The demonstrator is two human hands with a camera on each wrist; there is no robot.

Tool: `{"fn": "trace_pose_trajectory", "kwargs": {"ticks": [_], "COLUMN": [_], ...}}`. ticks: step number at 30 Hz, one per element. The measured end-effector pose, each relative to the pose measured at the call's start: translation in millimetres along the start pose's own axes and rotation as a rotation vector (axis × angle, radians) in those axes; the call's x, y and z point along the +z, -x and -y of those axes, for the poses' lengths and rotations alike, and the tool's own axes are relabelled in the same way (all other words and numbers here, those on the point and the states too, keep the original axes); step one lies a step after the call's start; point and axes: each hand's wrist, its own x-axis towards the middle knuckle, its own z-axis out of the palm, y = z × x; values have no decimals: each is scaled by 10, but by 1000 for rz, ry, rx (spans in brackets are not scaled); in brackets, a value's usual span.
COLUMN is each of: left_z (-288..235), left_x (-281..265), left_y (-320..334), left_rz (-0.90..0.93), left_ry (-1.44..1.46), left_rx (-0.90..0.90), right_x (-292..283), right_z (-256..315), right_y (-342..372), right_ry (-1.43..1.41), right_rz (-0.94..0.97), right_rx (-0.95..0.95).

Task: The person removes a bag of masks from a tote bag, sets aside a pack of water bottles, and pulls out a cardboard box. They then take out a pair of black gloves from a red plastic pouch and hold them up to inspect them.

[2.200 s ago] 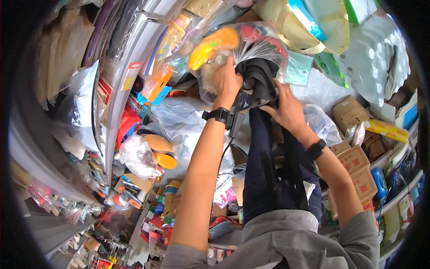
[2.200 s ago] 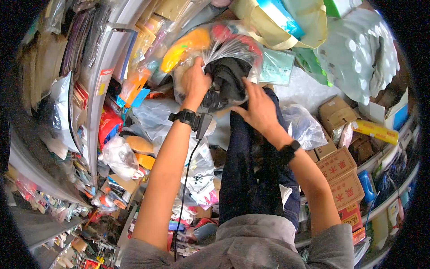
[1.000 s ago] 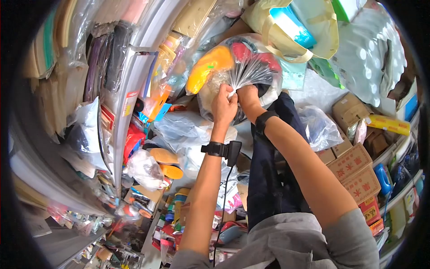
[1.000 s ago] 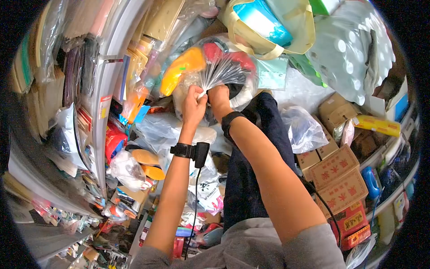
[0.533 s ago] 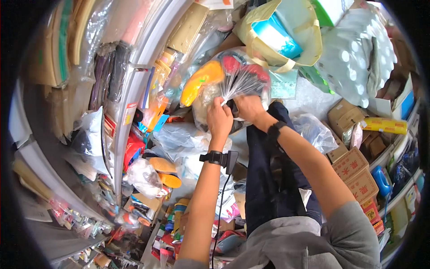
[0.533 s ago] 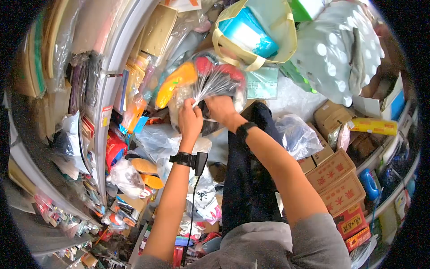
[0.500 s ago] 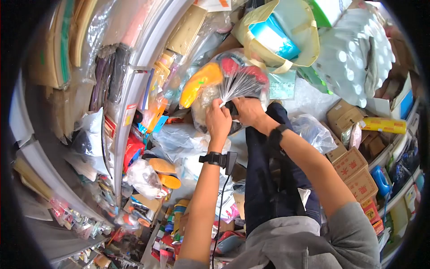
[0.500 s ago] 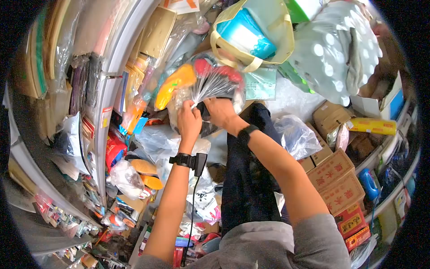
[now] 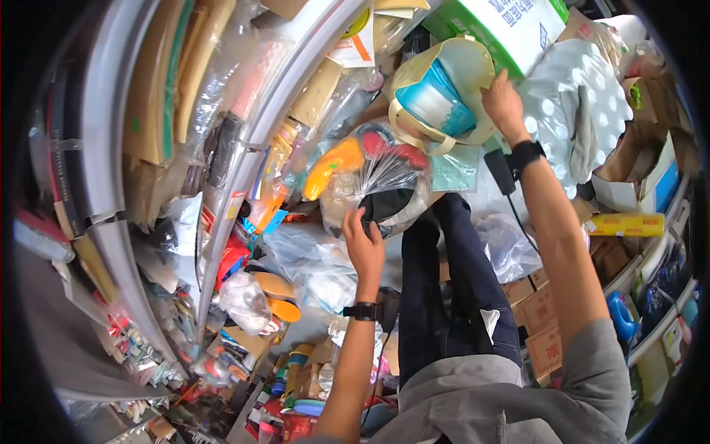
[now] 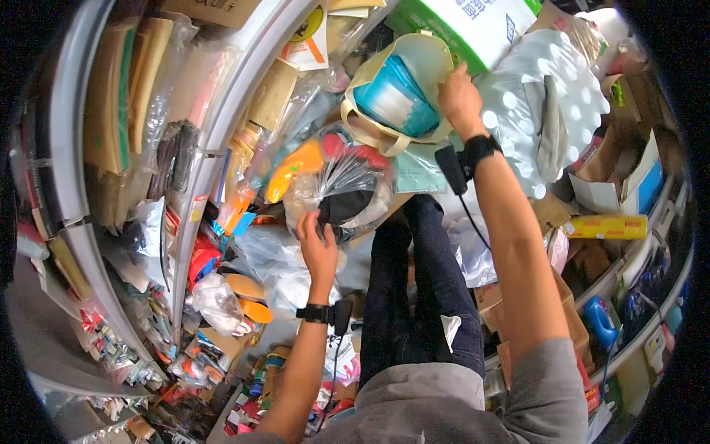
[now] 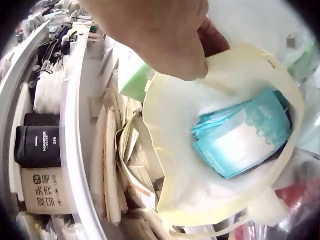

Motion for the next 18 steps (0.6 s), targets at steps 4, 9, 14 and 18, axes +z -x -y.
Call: {"fn": "trace_pose_trajectory", "kwargs": {"ticks": [4, 9, 14, 18], "left_z": [-106, -180, -288, -424], "left_x": [-94, -262, -405, -454], "left_y": [273, 592, 748, 740], "left_rz": [111, 107, 87, 6], "left_ry": [273, 297, 300, 348], "left_rx": [-161, -227, -321, -263], "right_x": [69, -35, -474, -724], "right_z": [-22, 351, 655, 794], "right_y": [-106, 322, 672, 909], "right_ry": [43, -169, -412, -637], "right_rz": [200, 202, 255, 285], "right_rx": [-42, -217, -318, -344]}}
